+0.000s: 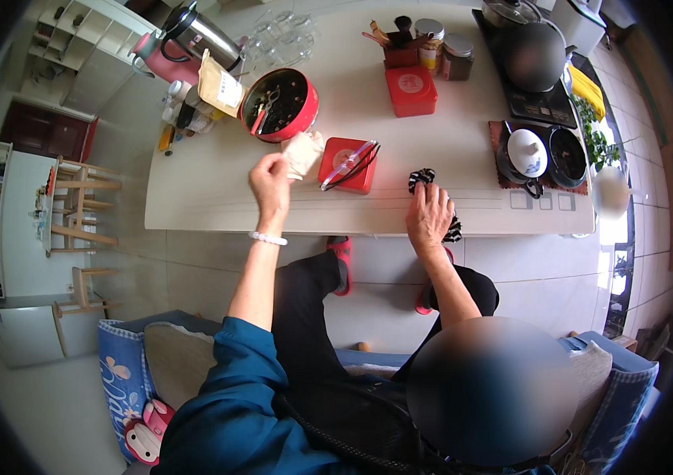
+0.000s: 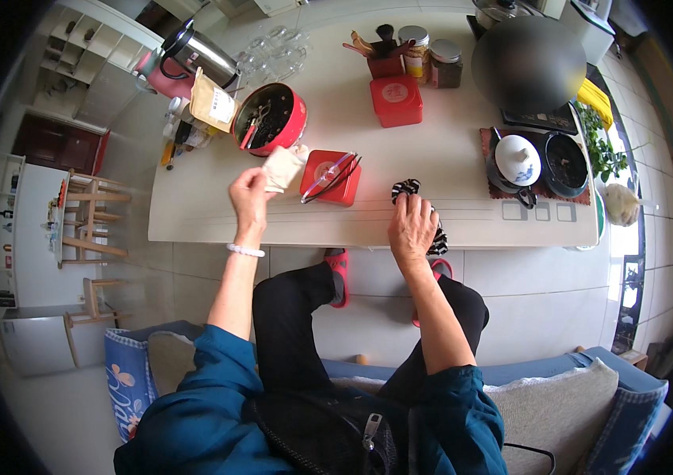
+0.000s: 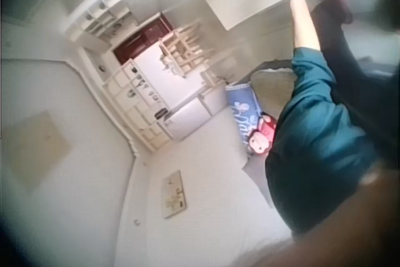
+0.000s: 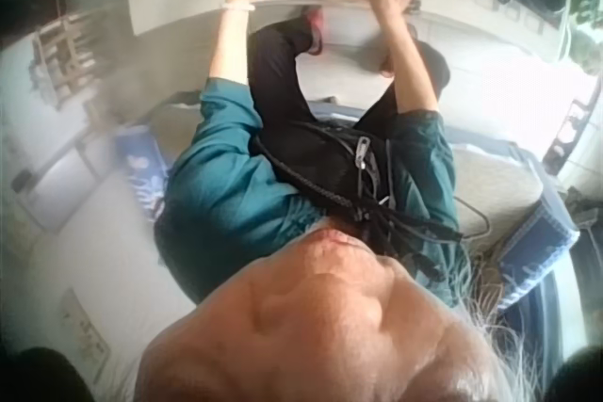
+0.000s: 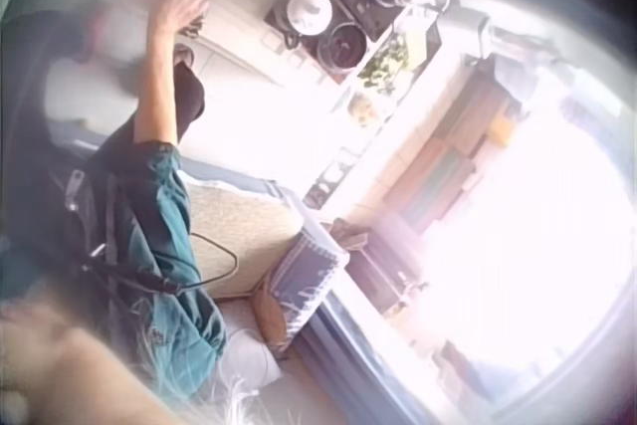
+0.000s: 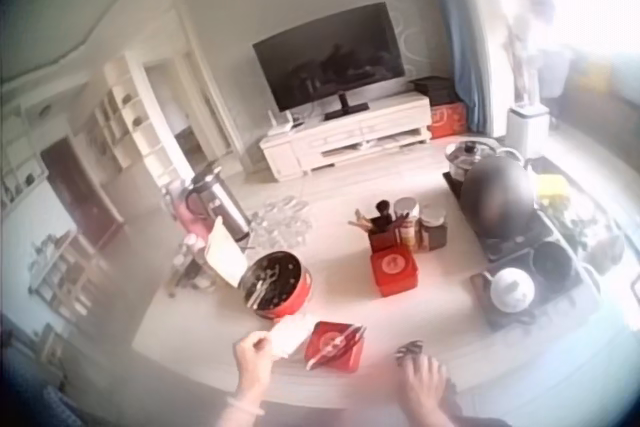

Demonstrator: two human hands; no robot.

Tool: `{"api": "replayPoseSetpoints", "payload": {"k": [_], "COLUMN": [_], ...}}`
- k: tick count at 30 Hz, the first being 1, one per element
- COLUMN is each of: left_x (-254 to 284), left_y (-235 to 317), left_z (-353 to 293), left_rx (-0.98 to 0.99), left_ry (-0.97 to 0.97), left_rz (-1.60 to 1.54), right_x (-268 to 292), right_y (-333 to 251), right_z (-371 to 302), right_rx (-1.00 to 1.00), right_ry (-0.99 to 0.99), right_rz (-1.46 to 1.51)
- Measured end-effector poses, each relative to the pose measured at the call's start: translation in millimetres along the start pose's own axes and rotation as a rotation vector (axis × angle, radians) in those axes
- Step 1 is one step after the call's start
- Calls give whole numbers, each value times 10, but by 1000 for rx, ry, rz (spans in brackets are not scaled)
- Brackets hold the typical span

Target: The person sits on the floor in front of a low table and wipes the surface with a striped cloth. They move various items including jars, a red container, and a bowl to clean underneath them, then place them back on the table.

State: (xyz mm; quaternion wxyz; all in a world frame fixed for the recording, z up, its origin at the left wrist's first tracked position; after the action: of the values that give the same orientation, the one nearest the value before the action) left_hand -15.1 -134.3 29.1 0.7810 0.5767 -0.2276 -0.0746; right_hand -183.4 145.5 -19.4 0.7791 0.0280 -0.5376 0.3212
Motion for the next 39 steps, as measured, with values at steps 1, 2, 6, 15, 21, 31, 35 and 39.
{"api": "replayPoseSetpoints", "payload": {"k": [1, 2, 6, 15, 21, 31, 35, 39], "left_x": [177, 446, 750, 511, -261, -472, -489, -454], "left_y": [27, 78, 522, -53, 544, 69, 125, 120], "left_z": [52, 112, 38, -119, -686, -573, -606, -633], "left_rx": [-51, -163, -459, -439, -394, -23, -89, -131], "left_ry": [61, 135, 282, -91, -281, -122, -94, -87], "left_rz": [28, 185, 680, 1002, 458, 173, 45, 75], "right_x": [12, 15, 10, 16, 6, 28, 33, 12], "right_y": [-8, -38, 0, -88, -4, -87, -74, -90], "right_z": [1, -2, 18, -11, 7, -34, -29, -56], "right_rx": [4, 9, 12, 34, 38, 39, 30, 58], "right_ry": [7, 10, 18, 28, 28, 14, 35, -3], "right_rz": [-4, -2, -36, -40, -40, -34, -28, -52]}}
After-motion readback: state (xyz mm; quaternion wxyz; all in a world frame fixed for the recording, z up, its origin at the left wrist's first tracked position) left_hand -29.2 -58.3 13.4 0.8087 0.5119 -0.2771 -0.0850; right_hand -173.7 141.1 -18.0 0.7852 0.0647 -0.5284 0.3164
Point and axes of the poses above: each hand's wrist, its own z-axis towards the middle knuckle, its own x-axis out of the back of the hand, y = z × x, the point moved 9 cm from there along z, towards the middle knuckle, and after that the axes turned 10 degrees about -x, right-handed, at the moved point
